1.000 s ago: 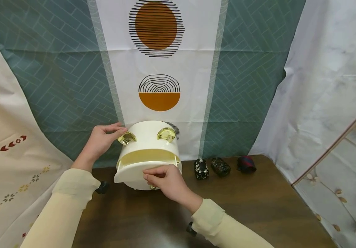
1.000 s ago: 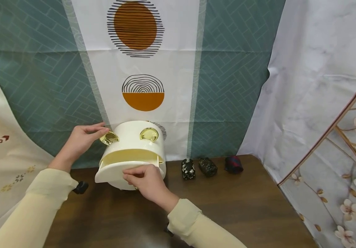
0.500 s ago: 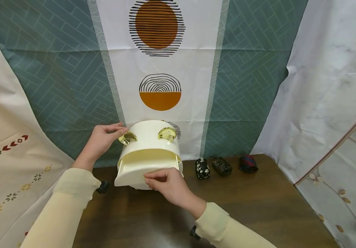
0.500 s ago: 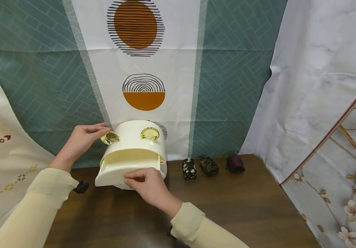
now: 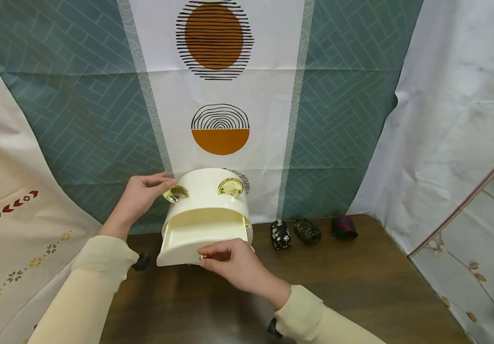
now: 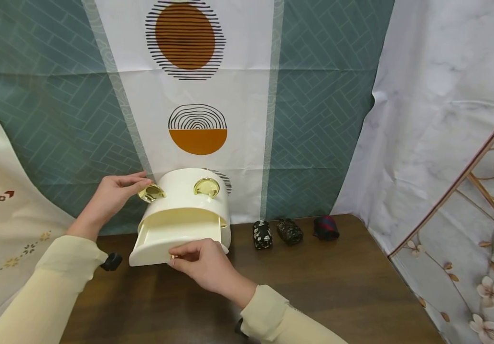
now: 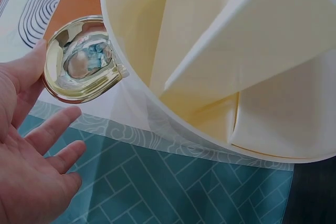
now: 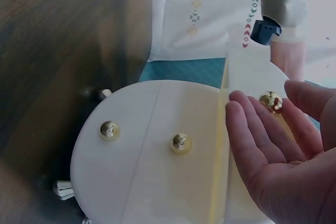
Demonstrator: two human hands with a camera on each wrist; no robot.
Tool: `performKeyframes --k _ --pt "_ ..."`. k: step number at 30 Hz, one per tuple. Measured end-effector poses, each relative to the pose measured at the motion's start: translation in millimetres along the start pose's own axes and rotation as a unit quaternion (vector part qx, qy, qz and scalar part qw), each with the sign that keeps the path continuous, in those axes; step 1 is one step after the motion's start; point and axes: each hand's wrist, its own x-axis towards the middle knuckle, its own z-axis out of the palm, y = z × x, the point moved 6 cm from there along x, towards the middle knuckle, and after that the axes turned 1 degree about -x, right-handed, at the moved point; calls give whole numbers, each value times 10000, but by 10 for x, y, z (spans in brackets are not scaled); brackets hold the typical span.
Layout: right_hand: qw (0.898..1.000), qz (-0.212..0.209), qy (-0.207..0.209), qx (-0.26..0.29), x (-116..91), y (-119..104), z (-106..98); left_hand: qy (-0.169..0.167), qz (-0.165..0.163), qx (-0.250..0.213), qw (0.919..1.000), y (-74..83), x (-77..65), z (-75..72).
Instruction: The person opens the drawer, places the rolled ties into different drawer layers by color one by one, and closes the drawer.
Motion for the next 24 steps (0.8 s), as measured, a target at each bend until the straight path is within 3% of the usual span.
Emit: performKeyframes --k 5,9,11,14,18,21,24 --pt "9958 7 -890 -211 -14 3 -21 -15 -69 11 10000 -31 5 7" --pt "9843 52 -1700 -474 -51 -184 -163 3 -83 0 10000 7 -6 12" --pt "9816 7 -1802 -636 -47 -307 -292 6 -82 -44 10000 46 -33 6" --pt "9856 -96 -1397 -949 10 -449 -572 -23 -71 -105 9999 131 -90 7" --pt "9905 -52 -143 -1365 151 -453 -1039 -59 -62 -146 9999 213 -145 10" --pt "9836 202 705 -1645 255 -284 -1338 -67 -38 -143 9999 160 -107 6" --pt "9690 568 1377 -1971 324 -38 -1545 -71 -17 -142 9999 64 -44 5"
